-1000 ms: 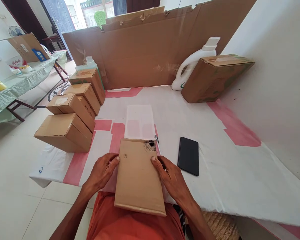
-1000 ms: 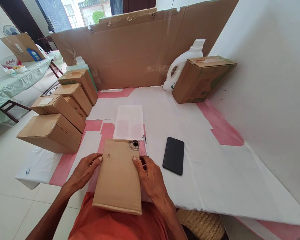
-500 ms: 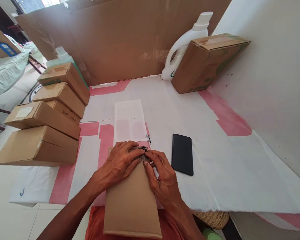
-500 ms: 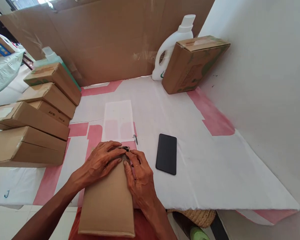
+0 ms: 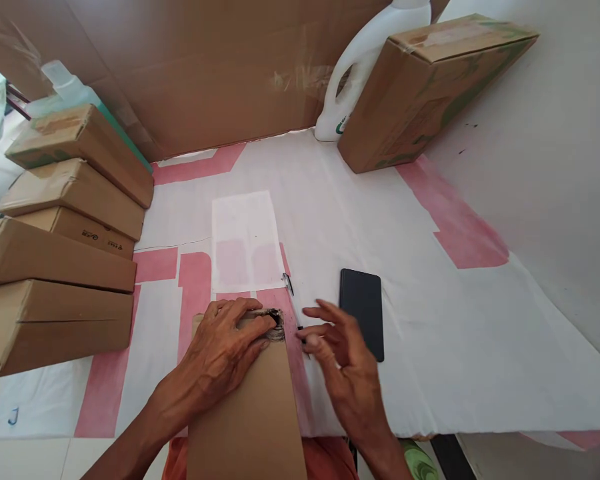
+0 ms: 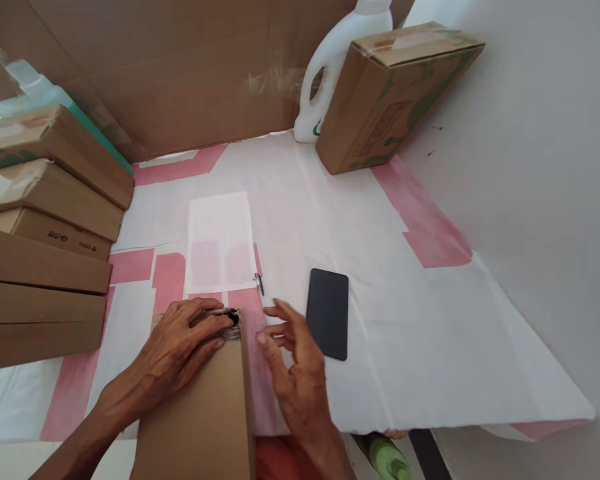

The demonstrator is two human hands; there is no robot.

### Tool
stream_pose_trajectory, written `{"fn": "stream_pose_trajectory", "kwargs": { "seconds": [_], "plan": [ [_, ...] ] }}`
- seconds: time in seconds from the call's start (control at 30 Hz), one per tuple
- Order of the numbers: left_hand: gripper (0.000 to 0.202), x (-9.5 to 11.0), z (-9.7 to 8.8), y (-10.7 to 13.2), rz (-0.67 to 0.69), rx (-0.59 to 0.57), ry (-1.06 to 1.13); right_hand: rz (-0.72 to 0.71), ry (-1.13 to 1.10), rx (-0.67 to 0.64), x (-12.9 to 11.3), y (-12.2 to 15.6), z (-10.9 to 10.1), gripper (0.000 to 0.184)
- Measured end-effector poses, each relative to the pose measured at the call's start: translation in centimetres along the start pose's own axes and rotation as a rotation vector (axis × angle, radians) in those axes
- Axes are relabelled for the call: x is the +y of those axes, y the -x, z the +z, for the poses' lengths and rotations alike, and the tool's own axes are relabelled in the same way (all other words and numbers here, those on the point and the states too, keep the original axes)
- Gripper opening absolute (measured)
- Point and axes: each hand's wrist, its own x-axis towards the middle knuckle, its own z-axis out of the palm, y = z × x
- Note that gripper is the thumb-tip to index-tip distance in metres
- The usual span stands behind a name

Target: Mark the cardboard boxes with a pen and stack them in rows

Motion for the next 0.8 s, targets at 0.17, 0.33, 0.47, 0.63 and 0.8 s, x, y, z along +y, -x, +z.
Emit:
{"fn": "stream_pose_trajectory", "kwargs": {
  "seconds": [0.17,0.33,0.47,0.63,0.8],
  "plan": [
    [0.026,0.6,-0.3,-1.1,0.021,-0.023,-0.007,0.275,0.542,-0.199,1.3,-2.1,-0.8,0.032],
    [0.022,0.5,0.3,-1.5,0.033,-0.023,-0.001,0.366,0.747,-0.389,1.9,-2.8,0.7,0.021],
    [0.025,0.1,0.7,-0.8,-0.011,-0.003,0.014,0.338,0.401,-0.271,2.1,-2.5,0.0,0.026],
    [0.066,0.1,0.9,-0.3,-0.091,0.089,0.058,0.251,-0.216,0.127,-0.9,-1.7,-1.0,0.027],
    [0.067,0.4,1.3,-0.7,-0.127,0.092,0.042,0.021,-0.279,0.092,-3.5,-0.5,0.6,0.011]
  ]
}}
